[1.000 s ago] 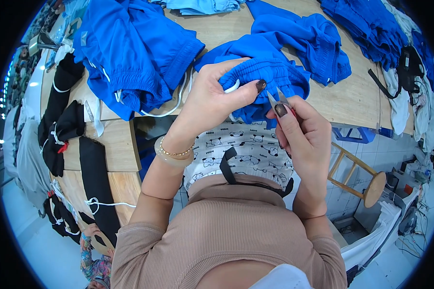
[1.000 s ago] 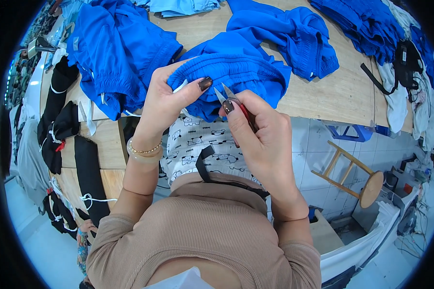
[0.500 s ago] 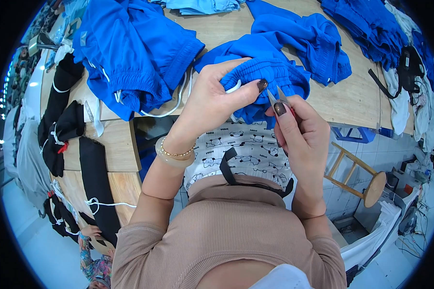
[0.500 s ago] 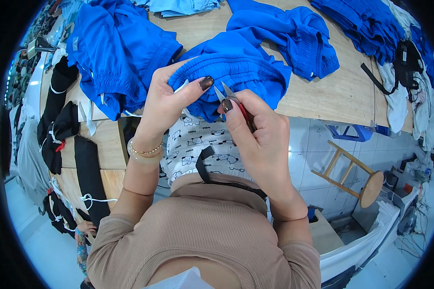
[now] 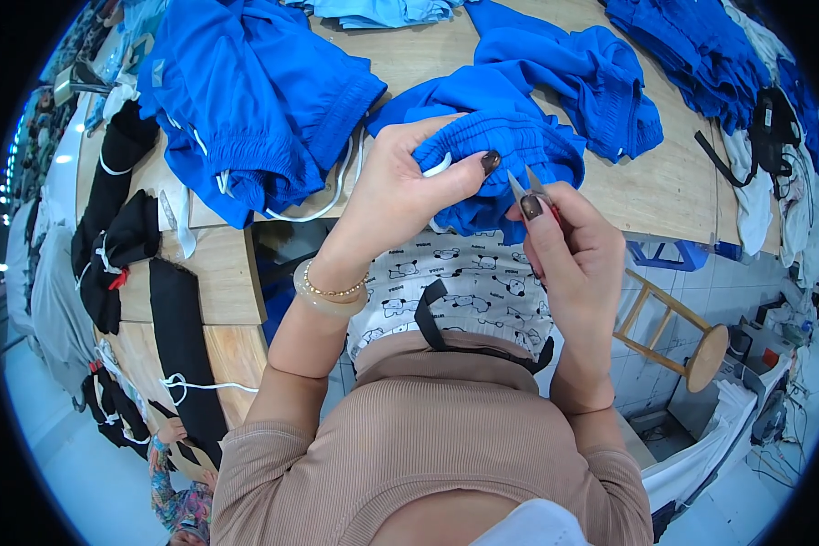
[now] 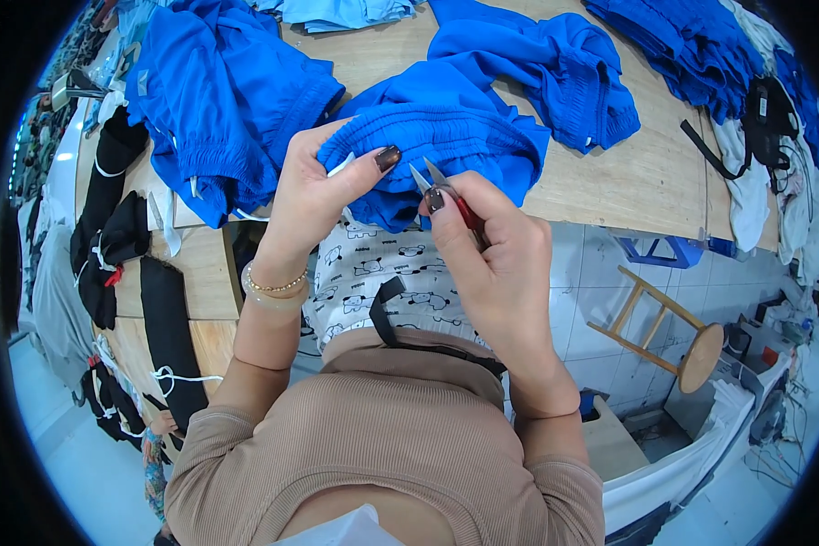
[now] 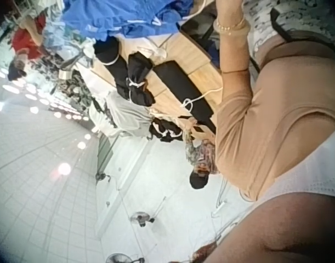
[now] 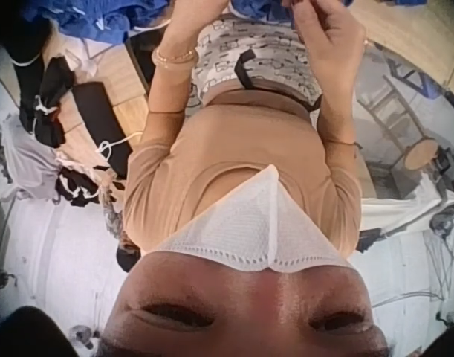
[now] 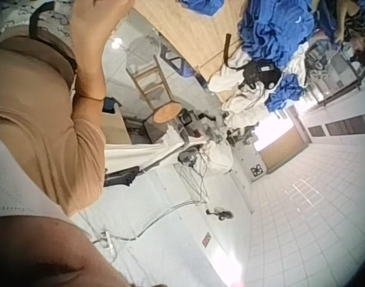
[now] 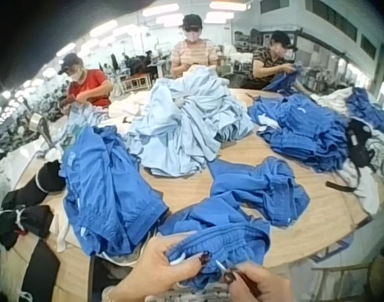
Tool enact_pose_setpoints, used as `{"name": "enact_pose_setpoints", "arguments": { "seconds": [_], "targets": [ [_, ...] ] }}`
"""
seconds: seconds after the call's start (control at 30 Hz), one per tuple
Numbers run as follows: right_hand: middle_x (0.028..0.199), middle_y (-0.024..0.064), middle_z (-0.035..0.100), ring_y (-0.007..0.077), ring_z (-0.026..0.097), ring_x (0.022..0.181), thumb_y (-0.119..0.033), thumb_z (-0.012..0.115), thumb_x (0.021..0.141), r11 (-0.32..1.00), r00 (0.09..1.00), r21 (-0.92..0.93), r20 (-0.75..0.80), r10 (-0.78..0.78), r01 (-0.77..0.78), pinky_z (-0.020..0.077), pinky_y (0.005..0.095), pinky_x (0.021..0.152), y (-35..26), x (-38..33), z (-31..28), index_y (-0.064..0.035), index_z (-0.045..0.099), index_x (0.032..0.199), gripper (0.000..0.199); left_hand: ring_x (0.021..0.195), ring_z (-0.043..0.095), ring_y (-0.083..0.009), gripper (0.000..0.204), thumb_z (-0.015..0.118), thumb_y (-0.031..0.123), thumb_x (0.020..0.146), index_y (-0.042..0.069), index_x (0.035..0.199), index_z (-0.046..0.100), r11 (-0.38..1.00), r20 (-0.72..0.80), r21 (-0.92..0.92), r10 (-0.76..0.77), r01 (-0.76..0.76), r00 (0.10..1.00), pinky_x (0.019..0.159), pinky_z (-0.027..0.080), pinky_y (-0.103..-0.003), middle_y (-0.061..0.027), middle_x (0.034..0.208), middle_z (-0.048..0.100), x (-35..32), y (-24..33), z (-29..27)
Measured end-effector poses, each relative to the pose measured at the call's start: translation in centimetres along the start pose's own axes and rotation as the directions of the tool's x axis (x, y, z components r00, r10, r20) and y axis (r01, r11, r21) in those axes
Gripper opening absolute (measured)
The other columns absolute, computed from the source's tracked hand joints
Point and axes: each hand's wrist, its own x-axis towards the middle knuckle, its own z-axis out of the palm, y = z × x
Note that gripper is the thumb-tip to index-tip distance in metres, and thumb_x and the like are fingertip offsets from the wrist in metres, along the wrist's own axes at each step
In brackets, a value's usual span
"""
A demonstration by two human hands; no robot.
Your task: Inspect a pair of blue shorts and use thread snips to trim loose threads from the waistband and seams.
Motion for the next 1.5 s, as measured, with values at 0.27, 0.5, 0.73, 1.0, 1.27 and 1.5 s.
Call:
{"name": "enact_pose_setpoints", "arguments": {
  "seconds": [0.27, 0.5, 0.73, 1.0, 1.27, 1.5],
  "targets": [
    [0.053, -0.0048, 0.041, 0.0004, 0.033, 0.047, -0.014, 0.053, 0.091, 0.998, 1.0, -0.063, 0.02, -0.001, 0.002, 0.0202, 0.0183, 0.044, 0.0, 0.0, 0.0, 0.0016, 0.061, 0.084, 0.019, 0.072, 0.051, -0.0019, 0.019, 0.062, 0.006, 0.081, -0.004, 0.097, 0.063, 0.999, 0.01, 0.047, 0.019, -0.02, 1.0, 0.064, 0.045, -0.018, 0.0017, 0.08, 0.063, 0.0, 0.1, 0.0],
    [0.054, -0.0013, 0.04, 0.0024, 0.03, 0.05, -0.011, 0.055, 0.089, 0.997, 0.999, -0.078, 0.016, 0.03, -0.029, 0.0236, 0.0214, 0.044, -0.4, -0.1, 0.0, -0.0002, 0.059, 0.082, 0.013, 0.07, 0.05, -0.0013, 0.019, 0.062, 0.005, 0.08, -0.005, 0.096, 0.063, 1.0, -0.003, 0.025, -0.018, 0.018, 1.0, 0.062, 0.046, -0.018, 0.0015, 0.078, 0.062, 0.1, 0.3, 0.2],
    [0.053, -0.0013, 0.039, 0.0024, 0.03, 0.05, -0.01, 0.054, 0.089, 0.997, 0.999, -0.064, 0.008, 0.047, -0.046, 0.0231, 0.0216, 0.044, -0.5, -0.2, 0.2, 0.0001, 0.059, 0.083, 0.013, 0.068, 0.05, -0.0013, 0.018, 0.064, 0.005, 0.079, -0.006, 0.093, 0.063, 0.997, -0.041, 0.067, 0.027, -0.024, 0.999, 0.06, 0.046, -0.018, 0.0013, 0.076, 0.062, 0.2, -0.1, 0.3],
    [0.053, -0.0014, 0.039, 0.0023, 0.03, 0.051, -0.009, 0.054, 0.089, 0.998, 0.999, -0.049, 0.001, 0.045, -0.045, 0.0237, 0.0216, 0.044, -0.6, -0.3, 0.3, 0.0007, 0.059, 0.084, 0.012, 0.07, 0.053, -0.002, 0.021, 0.064, 0.006, 0.079, -0.006, 0.097, 0.063, 0.999, -0.045, 0.022, 0.038, -0.037, 0.998, 0.062, 0.047, -0.018, 0.0001, 0.079, 0.063, 0.1, -0.3, 0.4],
    [0.053, -0.0015, 0.041, 0.0019, 0.032, 0.05, -0.009, 0.054, 0.089, 0.999, 0.999, -0.034, 0.004, 0.035, -0.035, 0.0251, 0.0211, 0.045, -0.2, -0.2, 0.5, 0.0006, 0.059, 0.084, 0.012, 0.072, 0.053, -0.0031, 0.022, 0.063, 0.008, 0.081, -0.005, 0.098, 0.063, 0.999, -0.03, 0.027, 0.046, -0.045, 0.998, 0.066, 0.048, -0.02, -0.0008, 0.082, 0.064, 0.1, -0.2, 0.2],
    [0.057, -0.0047, 0.043, 0.0008, 0.034, 0.05, -0.013, 0.051, 0.093, 0.989, 0.985, 0.007, -0.089, -0.15, 0.151, 0.0218, 0.0184, 0.045, 1.4, -0.2, 1.5, 0.0007, 0.06, 0.089, 0.016, 0.072, 0.053, -0.0042, 0.016, 0.059, 0.008, 0.081, -0.003, 0.09, 0.064, 1.0, -0.011, -0.012, 0.001, -0.001, 1.0, 0.066, 0.045, -0.019, -0.001, 0.082, 0.064, 0.2, 0.0, 0.2]
  ]
}}
